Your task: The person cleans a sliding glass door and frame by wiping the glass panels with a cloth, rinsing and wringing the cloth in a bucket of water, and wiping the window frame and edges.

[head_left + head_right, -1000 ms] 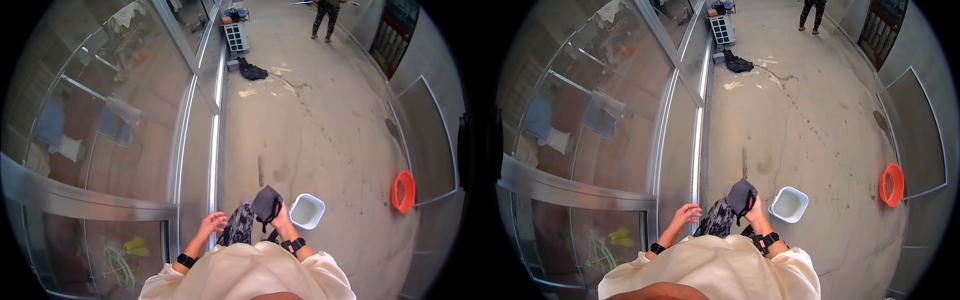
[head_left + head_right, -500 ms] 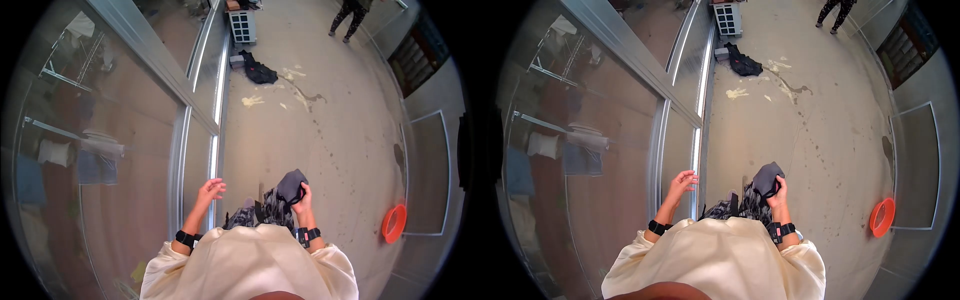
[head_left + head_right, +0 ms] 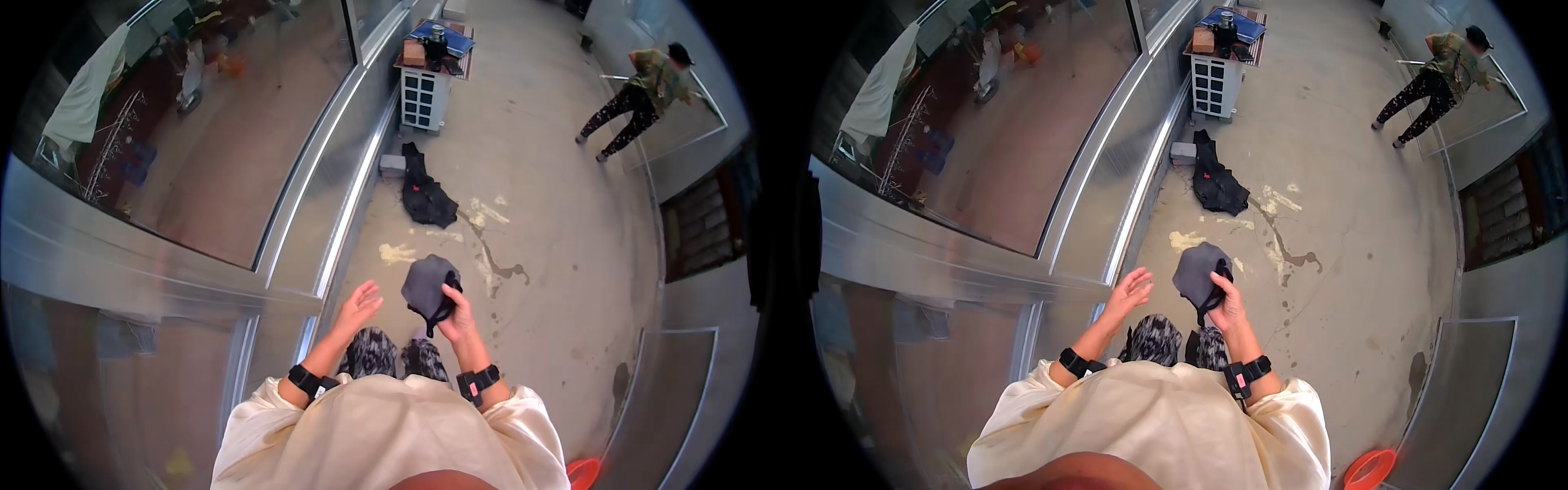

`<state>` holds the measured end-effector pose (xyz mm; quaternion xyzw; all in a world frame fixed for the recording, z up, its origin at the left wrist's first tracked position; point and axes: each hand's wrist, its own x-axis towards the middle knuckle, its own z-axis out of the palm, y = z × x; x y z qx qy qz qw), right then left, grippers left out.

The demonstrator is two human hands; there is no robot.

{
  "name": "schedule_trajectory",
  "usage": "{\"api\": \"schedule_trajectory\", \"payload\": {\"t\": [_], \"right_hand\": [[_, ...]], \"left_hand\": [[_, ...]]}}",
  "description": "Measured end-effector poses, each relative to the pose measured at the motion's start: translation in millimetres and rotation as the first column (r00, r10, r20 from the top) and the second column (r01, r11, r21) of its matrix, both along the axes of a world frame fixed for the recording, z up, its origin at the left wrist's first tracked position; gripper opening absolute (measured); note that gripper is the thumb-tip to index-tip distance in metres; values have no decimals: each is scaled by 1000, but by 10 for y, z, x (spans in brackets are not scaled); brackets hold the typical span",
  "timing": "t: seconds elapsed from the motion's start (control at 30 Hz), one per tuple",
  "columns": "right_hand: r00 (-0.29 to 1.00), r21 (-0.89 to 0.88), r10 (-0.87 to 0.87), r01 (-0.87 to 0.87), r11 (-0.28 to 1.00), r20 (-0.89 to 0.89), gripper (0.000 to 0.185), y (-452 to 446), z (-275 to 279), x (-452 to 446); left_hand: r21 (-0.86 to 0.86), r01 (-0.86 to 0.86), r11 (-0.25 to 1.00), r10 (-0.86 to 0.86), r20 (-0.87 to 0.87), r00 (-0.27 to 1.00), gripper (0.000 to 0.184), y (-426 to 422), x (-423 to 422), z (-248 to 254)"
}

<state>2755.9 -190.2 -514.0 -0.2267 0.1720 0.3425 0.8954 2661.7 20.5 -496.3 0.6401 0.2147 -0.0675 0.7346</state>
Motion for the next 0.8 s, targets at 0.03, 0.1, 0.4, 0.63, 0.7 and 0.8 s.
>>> {"api": "schedule_trajectory", "payload": {"t": [0.03,0.1,0.4,0.63,0.7,0.8], "right_hand": [[997,-7,63,-63,998,38,38,117,100,338],[985,-29,161,-160,987,56,36,337,311,903],[866,-524,467,-318,790,178,32,951,-82,3308],[656,-621,754,-597,508,-15,53,954,-636,4365],[511,-593,856,-715,371,-80,53,1050,-992,4691],[90,-652,986,-758,-25,-143,54,1480,-1456,4773]], "left_hand": [[-11,-25,1000,25,2,1000,57,-35,312,18],[-93,-88,992,93,54,994,63,-64,902,25],[-47,-307,950,311,170,935,29,304,3274,-488],[245,-569,785,545,163,822,41,367,3561,-421],[253,-697,671,711,47,701,38,278,3422,-674],[219,-916,337,941,-86,326,36,-189,2871,-881]]}}
